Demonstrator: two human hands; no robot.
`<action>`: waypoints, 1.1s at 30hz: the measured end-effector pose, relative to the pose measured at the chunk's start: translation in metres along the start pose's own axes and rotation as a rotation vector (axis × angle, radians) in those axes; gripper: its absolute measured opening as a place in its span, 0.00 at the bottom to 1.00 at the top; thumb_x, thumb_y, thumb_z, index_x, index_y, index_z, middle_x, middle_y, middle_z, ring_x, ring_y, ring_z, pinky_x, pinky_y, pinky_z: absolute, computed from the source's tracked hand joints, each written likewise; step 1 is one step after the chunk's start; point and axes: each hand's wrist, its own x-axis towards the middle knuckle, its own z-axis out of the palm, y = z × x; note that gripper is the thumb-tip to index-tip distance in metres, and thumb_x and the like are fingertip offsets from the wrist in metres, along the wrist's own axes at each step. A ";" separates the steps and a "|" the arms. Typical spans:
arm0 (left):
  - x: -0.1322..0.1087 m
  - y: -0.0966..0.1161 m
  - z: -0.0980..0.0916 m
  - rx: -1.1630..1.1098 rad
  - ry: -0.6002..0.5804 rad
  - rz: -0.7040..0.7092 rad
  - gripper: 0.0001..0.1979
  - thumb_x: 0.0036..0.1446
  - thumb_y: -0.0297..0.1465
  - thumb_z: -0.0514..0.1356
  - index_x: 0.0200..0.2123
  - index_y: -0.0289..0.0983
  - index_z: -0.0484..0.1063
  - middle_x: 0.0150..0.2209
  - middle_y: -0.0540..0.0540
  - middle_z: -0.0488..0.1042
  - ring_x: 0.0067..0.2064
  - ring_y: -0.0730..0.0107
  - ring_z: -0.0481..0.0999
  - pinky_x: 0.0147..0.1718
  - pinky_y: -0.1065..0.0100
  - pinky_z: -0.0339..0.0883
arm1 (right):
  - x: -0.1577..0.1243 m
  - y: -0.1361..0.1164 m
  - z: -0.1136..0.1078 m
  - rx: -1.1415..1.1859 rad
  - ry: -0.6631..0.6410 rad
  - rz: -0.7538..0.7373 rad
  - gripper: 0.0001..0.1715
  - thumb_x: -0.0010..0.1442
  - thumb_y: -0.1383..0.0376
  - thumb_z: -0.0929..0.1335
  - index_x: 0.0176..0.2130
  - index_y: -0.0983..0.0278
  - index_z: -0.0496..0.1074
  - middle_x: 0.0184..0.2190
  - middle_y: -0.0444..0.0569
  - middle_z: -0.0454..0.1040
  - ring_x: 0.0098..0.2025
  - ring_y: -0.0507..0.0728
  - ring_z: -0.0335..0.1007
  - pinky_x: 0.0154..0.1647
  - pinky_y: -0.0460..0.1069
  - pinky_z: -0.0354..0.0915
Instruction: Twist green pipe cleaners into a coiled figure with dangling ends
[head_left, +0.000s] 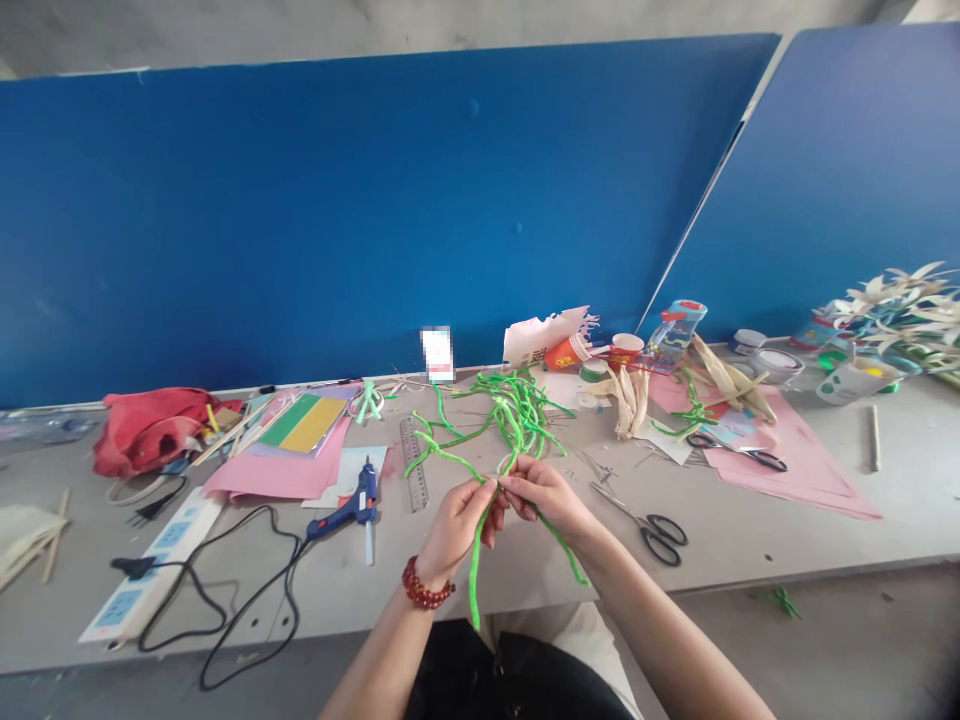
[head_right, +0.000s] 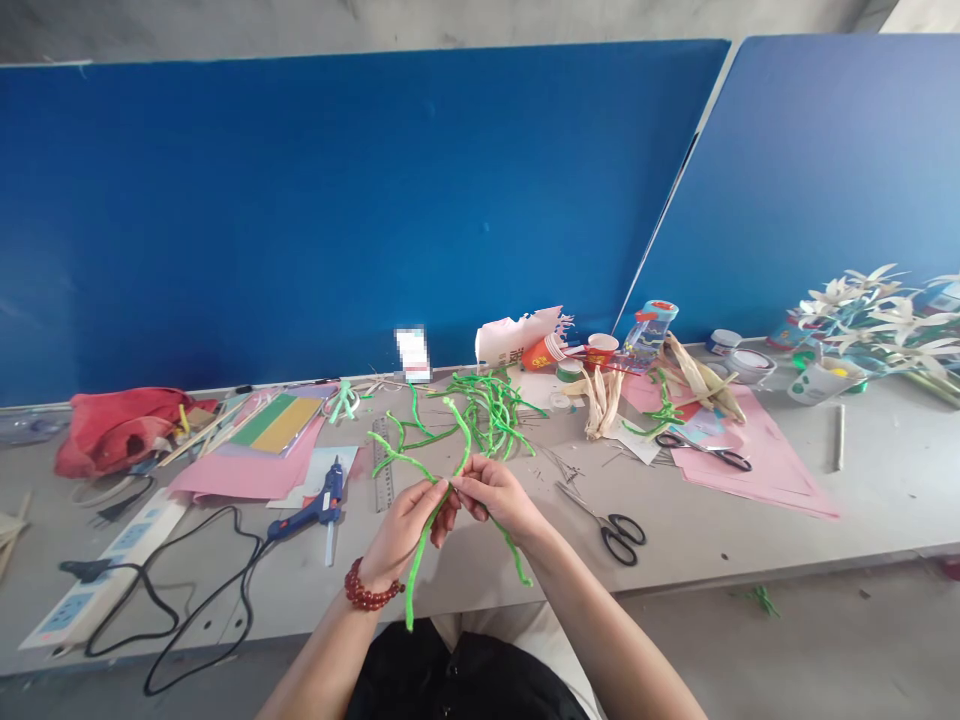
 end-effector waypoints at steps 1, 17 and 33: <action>0.000 0.000 0.001 0.003 0.008 0.008 0.23 0.60 0.49 0.58 0.27 0.34 0.71 0.21 0.50 0.70 0.18 0.77 0.67 0.18 0.73 0.60 | -0.001 0.000 0.000 -0.011 0.012 -0.004 0.18 0.58 0.55 0.74 0.31 0.65 0.67 0.19 0.39 0.70 0.16 0.44 0.52 0.16 0.43 0.46; 0.001 -0.006 0.000 0.056 0.020 0.057 0.20 0.62 0.46 0.57 0.27 0.36 0.70 0.22 0.51 0.69 0.22 0.73 0.66 0.21 0.71 0.60 | -0.003 -0.004 0.008 -0.174 0.119 -0.076 0.22 0.55 0.49 0.74 0.33 0.64 0.70 0.21 0.41 0.70 0.19 0.47 0.56 0.19 0.43 0.51; -0.002 0.003 -0.005 -0.035 -0.144 -0.023 0.23 0.59 0.50 0.58 0.25 0.36 0.66 0.17 0.55 0.59 0.17 0.79 0.57 0.16 0.73 0.51 | -0.006 -0.007 0.004 -0.047 -0.033 -0.039 0.22 0.55 0.51 0.75 0.36 0.63 0.67 0.17 0.36 0.67 0.16 0.45 0.54 0.15 0.42 0.48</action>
